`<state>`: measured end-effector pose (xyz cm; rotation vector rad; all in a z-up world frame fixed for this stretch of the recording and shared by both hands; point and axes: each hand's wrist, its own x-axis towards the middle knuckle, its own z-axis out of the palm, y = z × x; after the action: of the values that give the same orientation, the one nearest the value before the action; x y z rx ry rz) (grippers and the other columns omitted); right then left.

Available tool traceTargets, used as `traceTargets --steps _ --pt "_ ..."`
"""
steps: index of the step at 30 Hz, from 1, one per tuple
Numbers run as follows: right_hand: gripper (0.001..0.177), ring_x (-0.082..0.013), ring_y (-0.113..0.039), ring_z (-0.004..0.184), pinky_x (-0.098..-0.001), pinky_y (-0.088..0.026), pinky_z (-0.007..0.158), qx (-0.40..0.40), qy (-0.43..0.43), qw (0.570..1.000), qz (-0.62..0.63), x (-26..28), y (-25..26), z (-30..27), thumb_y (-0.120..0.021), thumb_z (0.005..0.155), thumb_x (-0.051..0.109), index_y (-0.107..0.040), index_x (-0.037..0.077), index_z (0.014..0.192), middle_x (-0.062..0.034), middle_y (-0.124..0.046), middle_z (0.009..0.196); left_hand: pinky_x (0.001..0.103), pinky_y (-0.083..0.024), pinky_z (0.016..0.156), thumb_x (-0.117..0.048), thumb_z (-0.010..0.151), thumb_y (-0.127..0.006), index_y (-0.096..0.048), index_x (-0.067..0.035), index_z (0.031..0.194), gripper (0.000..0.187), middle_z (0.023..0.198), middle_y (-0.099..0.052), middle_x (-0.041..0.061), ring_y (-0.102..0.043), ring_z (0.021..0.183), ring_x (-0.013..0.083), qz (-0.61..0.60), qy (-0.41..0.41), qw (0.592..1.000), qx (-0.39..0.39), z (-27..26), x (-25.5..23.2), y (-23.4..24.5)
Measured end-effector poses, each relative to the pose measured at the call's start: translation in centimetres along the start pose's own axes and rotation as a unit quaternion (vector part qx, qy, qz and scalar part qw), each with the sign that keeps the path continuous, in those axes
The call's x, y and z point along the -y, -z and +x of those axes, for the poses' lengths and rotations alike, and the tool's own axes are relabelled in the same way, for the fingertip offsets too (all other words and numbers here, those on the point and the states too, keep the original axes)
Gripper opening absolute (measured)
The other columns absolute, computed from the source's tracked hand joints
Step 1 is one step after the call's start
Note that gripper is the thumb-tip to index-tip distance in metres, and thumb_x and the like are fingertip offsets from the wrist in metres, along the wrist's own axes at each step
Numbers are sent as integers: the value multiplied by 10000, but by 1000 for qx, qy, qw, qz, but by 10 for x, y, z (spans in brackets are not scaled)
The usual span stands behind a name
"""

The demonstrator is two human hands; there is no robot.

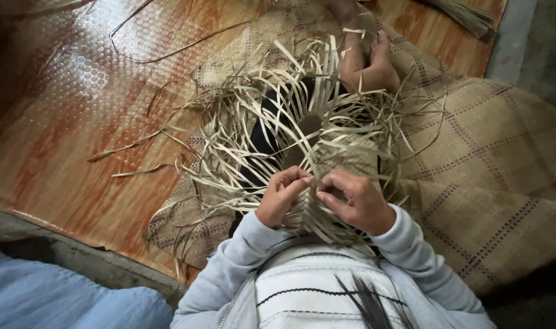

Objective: Weaving dried plant fibers together to create a basket or hat.

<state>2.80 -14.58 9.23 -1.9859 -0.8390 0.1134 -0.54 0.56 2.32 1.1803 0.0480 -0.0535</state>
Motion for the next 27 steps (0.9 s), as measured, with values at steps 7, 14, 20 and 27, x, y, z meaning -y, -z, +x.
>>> traceTargets --steps 7,14,20,27 --pt "63 -82 -431 538 -213 -395 471 -55 34 973 220 11 10 -1 -547 805 13 -591 32 846 -34 -506 618 251 -329 489 -108 781 -621 -593 -12 712 121 540 -481 71 -415 523 103 94 -82 992 -35 6 -4 -6" --pt "106 -98 -435 342 -185 -318 290 -185 -59 957 216 6 14 -4 -549 732 -157 -535 -83 807 -148 -535 503 213 -334 496 -70 754 -620 -615 -24 778 52 555 -512 29 -423 535 74 67 -48 995 -60 -7 -21 -22" --pt "131 -213 -518 551 -294 -421 496 -67 -23 989 -129 -3 -3 -12 -710 739 137 -609 66 784 -63 -510 613 201 -374 520 -80 793 -565 -602 -43 732 80 562 -557 38 -463 544 65 34 -52 997 -53 -7 -18 -19" --pt "110 -189 -494 482 -266 -394 467 -55 -78 995 -2 1 -2 -16 -613 829 124 -596 62 739 -52 -485 563 268 -377 576 -127 830 -545 -569 -59 732 122 632 -492 73 -486 587 199 189 -172 965 -62 -3 -14 -18"
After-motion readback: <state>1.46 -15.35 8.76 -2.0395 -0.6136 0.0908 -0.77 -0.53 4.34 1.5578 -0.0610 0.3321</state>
